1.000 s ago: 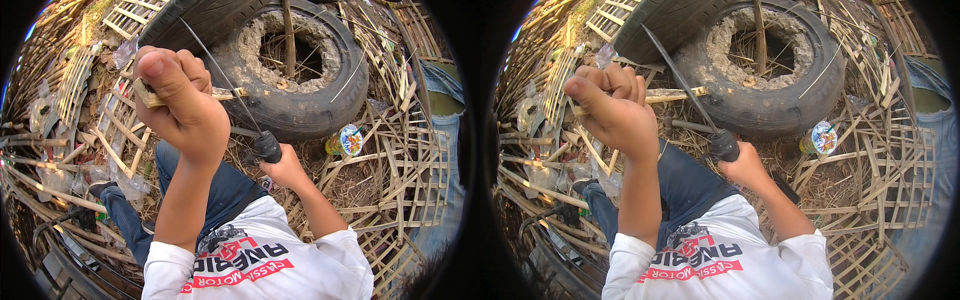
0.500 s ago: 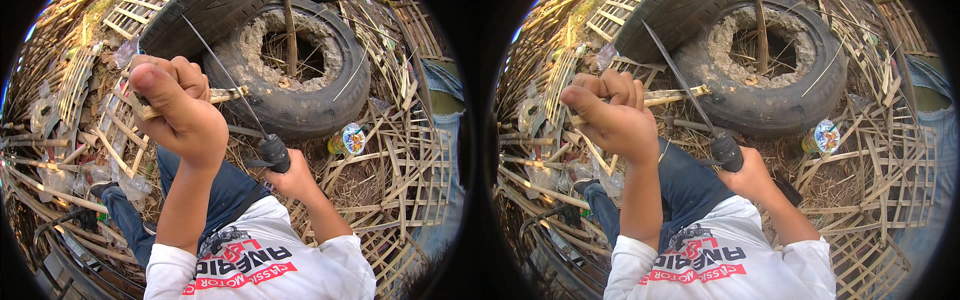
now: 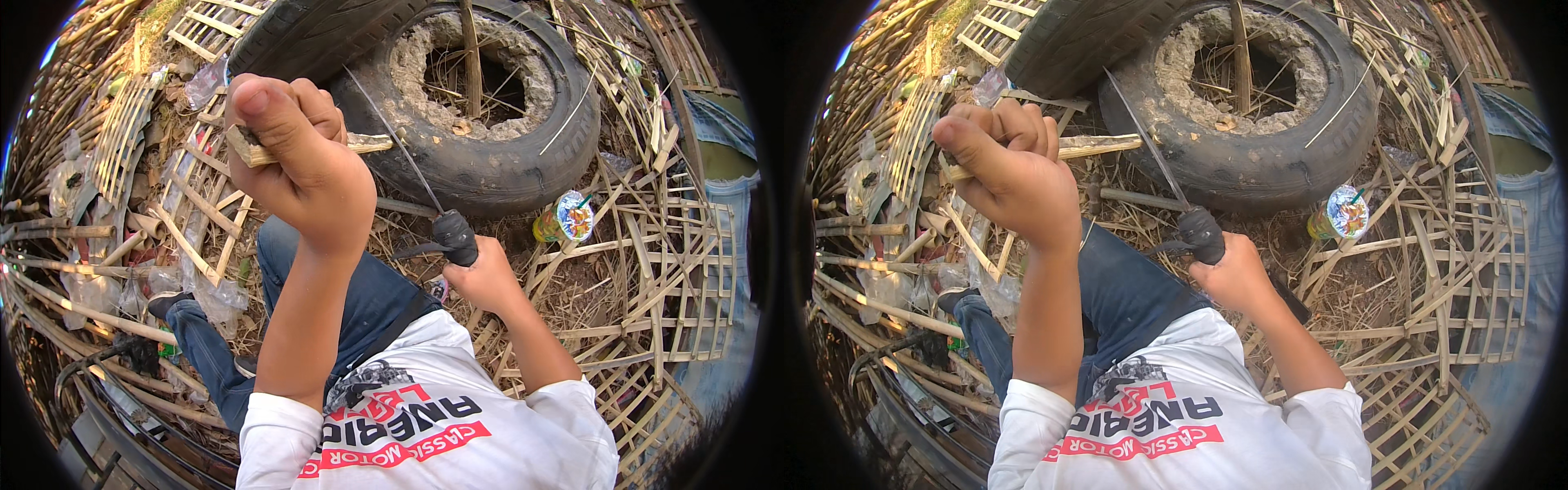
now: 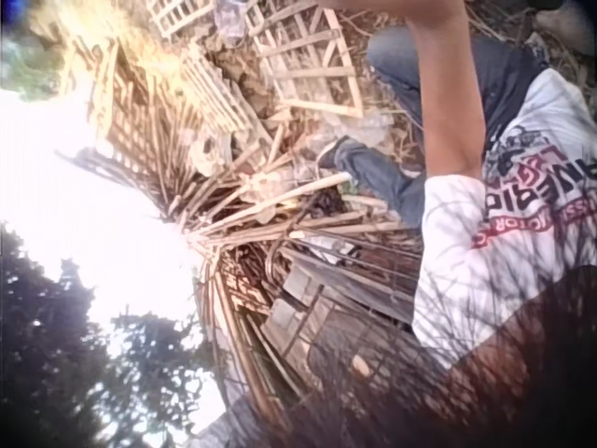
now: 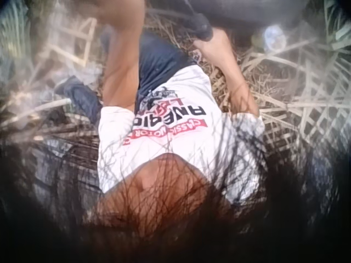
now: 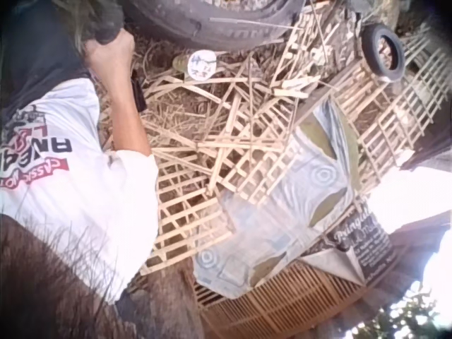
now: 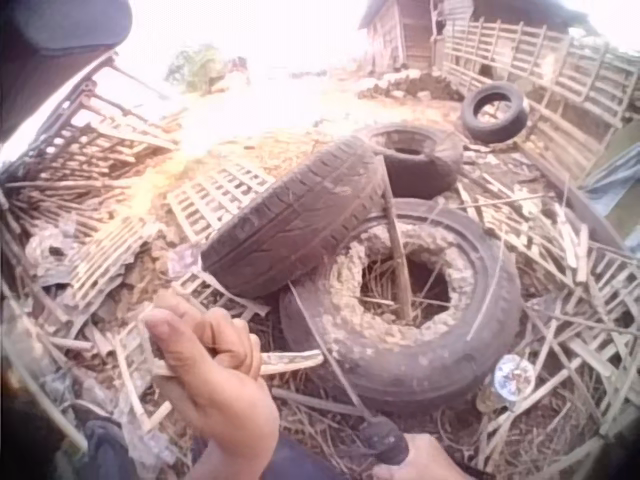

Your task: The person repairs a bamboo frame by hammering a small wooden strip onto it and later trimming a thin piece of bamboo using a large knife while sitting in a yard.

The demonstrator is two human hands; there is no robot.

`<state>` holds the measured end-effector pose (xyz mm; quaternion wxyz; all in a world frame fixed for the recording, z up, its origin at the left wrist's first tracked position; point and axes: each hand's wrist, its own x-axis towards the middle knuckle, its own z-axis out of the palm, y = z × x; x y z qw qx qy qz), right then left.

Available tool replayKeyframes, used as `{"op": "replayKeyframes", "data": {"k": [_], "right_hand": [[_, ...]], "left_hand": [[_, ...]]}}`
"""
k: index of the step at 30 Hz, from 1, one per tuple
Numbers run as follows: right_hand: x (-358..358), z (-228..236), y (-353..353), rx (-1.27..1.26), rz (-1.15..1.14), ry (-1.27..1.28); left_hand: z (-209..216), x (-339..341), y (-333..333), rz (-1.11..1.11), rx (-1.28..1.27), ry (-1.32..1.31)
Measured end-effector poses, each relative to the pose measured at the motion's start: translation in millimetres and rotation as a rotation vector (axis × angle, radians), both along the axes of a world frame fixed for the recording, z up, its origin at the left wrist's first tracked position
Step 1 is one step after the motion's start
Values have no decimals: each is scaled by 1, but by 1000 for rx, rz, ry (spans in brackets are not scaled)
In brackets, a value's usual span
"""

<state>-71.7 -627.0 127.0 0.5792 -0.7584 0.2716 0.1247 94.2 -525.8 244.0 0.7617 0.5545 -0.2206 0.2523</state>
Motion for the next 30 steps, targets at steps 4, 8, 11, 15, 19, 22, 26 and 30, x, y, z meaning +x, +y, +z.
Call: {"op": "replayKeyframes", "data": {"k": [4, 8, 11, 15, 19, 22, 26, 30], "right_hand": [[0, -11, -1, 30, -11, -80], [-7, -26, -6, 90, -93, 53], [-1, 20, 12, 21, -27, -239], [-1, -13, 12, 17, -88, -88], [-9, -18, 6, -60, -79, 18], [-6, -23, 6, -121, -50, -15], [-11, -17, 10, -230, -67, -93], [-14, -11, 15, -183, -94, -141]], "left_hand": [[-2, 2, -1, 39, 10, -12], [-2, 0, -3, -11, -31, 4], [2, -1, 8, 5, -42, 60], [-3, 2, 9, 0, -63, 66], [-6, 7, 31, -36, -82, 107], [-18, 13, 55, -49, -144, 155], [-37, 17, 95, -240, -412, 202], [-39, 15, 150, -273, -548, 174]]}}
